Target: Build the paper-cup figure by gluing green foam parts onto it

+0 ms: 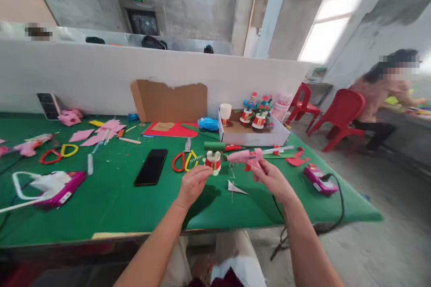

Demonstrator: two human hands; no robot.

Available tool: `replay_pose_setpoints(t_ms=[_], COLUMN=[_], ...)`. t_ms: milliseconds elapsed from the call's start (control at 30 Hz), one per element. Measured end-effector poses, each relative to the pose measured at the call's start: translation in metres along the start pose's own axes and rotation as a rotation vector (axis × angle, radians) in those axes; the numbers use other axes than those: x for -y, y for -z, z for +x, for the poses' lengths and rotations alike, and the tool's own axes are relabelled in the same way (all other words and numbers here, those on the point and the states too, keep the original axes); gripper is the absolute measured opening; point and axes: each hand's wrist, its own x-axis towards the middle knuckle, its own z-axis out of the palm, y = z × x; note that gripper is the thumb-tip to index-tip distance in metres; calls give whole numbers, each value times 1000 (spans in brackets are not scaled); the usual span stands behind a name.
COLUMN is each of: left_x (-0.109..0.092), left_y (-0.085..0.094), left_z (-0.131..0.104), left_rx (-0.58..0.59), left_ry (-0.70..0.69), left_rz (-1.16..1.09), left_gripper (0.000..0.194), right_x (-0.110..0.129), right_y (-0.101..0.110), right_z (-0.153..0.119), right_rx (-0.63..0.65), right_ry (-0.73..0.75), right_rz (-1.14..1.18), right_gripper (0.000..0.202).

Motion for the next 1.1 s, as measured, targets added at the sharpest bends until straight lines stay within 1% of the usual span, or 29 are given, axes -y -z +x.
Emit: replay_pose_setpoints(t_ms=[167,300,500,767,1100], left_x=[-1,-3,-3,-3,-3], left_y=[-2,-1,-1,-2,0], left_z=[2,5,4,4,6], left_rx=[6,9,-7,-14,-8], left_ry=[14,24,36,38,22], left_rz=[-7,-24,-12,-7,10], left_gripper=[16,16,16,17,14], right_x=[4,7,9,14,10], right_y=[-3,-9,-7,-5,-5], right_z=[-1,-1,-2,-2,-1], right_rx=[72,112,132,145,155], right_ry=[-12,-17,3,-13,9], right_rz=[-37,-41,-53,-32,-49], right_gripper=[45,45,43,47,44])
